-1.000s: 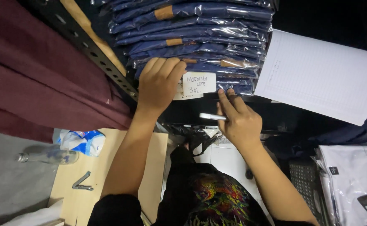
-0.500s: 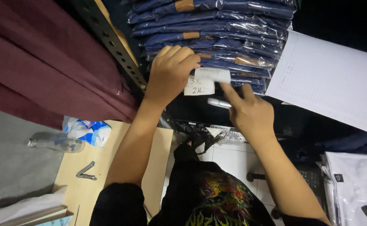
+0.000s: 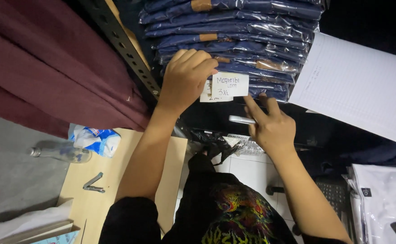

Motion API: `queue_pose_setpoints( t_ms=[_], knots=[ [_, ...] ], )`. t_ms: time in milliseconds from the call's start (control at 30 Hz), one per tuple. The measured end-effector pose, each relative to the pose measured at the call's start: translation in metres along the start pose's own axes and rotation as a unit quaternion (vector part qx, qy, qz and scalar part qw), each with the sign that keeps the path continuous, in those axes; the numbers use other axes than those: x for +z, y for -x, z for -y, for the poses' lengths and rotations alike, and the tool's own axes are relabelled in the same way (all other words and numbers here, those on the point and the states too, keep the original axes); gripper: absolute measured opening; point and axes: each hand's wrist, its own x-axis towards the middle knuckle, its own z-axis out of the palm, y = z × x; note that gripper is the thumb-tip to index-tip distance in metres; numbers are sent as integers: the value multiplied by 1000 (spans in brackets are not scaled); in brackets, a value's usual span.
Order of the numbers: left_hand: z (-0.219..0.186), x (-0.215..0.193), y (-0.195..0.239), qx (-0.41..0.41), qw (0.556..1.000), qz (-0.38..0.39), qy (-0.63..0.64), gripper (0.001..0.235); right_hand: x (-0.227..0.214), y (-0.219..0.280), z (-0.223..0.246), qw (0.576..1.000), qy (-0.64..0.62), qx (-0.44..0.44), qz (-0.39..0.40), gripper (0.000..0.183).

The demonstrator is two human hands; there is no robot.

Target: The person is writing on a notepad to record the inventory of a stack of packaged blue garments on a shelf.

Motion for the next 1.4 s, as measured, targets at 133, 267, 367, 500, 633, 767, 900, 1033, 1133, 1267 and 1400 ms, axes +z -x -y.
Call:
queue_pose_setpoints(
  t_ms=[133, 267, 367, 500, 633, 767, 900, 1033, 1133, 1267, 1400],
  knots=[
    [-1, -2, 1, -7, 1000, 17, -4, 17, -6, -4, 0, 1000, -3, 3, 7, 34],
    [-1, -7, 1, -10, 999, 29, 24, 18, -21, -22, 4, 999, -32, 12, 31, 42],
    [-5, -18, -2, -15, 997, 52, 58, 19, -31, -35, 9, 998, -49, 17, 43, 48],
    [-6, -24, -2, -13, 995, 75, 58, 32, -24, -35, 10, 998, -30, 22, 58, 53],
    [-3, -13, 3, -20, 998, 41, 46, 13, -21, -30, 10, 997, -29, 22, 62, 53],
    [1, -3, 8, -31, 997, 42, 53, 14, -22, -26, 8, 997, -27, 13, 76, 55],
    [5, -1, 8, -27, 998, 42, 50, 11, -13, -18, 9, 996, -20, 18, 86, 52],
    [7, 2, 9, -27, 999, 36, 26, 11, -12, -15, 13, 996, -13, 20, 87, 51],
    [3, -3, 4, -24, 999, 33, 35, 11, -8, -12, 13, 995, -12, 17, 95, 56],
    [-1, -7, 2, -54, 995, 37, 70, 11, -7, -12, 13, 996, -10, 14, 90, 59],
    [-6, -16, -2, -52, 994, 72, 61, 14, -8, -13, 14, 997, -4, 14, 78, 59]
  ],
)
